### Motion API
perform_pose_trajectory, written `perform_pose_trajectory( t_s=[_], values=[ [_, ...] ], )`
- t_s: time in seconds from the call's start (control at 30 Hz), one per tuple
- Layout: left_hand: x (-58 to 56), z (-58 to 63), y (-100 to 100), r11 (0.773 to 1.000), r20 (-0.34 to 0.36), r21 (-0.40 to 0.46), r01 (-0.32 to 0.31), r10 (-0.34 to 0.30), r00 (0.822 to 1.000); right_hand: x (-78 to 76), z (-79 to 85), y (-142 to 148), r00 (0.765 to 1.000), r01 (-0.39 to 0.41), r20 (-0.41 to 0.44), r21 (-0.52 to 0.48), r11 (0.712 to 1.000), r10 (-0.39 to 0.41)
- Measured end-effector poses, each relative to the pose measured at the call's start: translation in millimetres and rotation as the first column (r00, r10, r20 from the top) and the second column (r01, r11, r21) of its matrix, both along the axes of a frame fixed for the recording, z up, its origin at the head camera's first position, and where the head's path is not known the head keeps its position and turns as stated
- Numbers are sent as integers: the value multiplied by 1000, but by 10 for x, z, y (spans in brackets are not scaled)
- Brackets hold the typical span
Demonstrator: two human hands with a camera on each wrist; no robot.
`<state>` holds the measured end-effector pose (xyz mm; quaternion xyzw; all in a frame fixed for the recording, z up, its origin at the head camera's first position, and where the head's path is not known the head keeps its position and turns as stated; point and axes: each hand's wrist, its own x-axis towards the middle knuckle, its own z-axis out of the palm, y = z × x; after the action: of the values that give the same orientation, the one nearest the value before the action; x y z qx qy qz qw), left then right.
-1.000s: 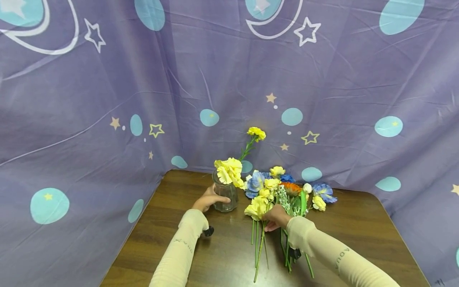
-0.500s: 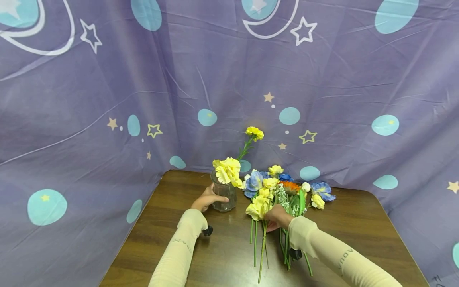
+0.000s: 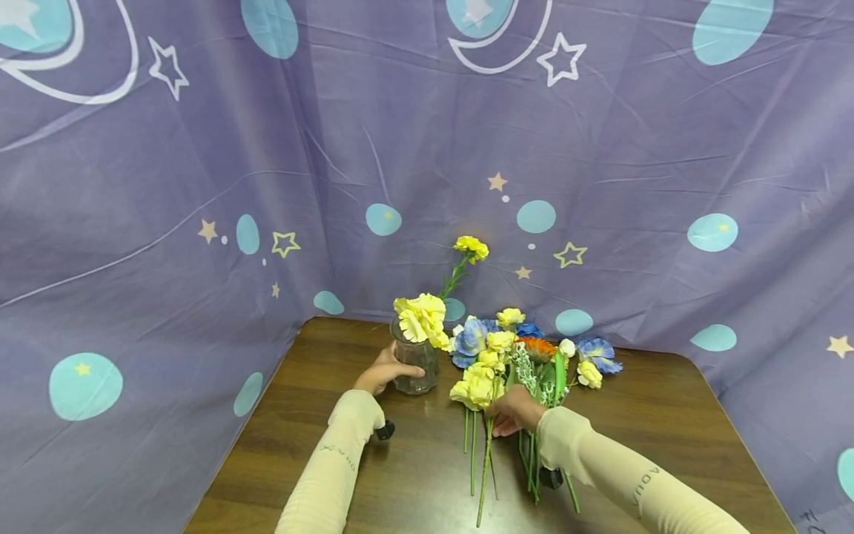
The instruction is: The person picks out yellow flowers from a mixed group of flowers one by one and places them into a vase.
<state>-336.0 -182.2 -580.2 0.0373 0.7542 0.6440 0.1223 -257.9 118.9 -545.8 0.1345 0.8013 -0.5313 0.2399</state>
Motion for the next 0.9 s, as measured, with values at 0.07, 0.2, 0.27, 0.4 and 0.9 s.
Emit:
perform_pose_trajectory(
  t_s=[0.07, 0.2, 0.27, 0.4, 0.9],
  values=[
    [7, 9, -2, 1000, -4, 1, -2, 2, 1000, 16, 3, -3, 1000, -24, 4, 9, 1000, 24],
    [12, 3, 0, 1000, 2, 15, -11, 10, 1000, 40, -17, -12, 999, -50, 1, 5, 999, 50],
    [11, 1, -2, 1000, 3, 8, -13, 13, 1000, 49, -26, -21, 999, -52, -3, 10, 999, 52],
    [7, 10, -4, 1000, 1, -3, -7, 7, 1000, 58, -25, -53, 999, -39, -11, 30, 999, 39],
    [6, 10, 4, 1000, 2, 23, 12, -12, 1000, 72, -15, -83, 995, -1, -103, 59, 998, 7]
  ],
)
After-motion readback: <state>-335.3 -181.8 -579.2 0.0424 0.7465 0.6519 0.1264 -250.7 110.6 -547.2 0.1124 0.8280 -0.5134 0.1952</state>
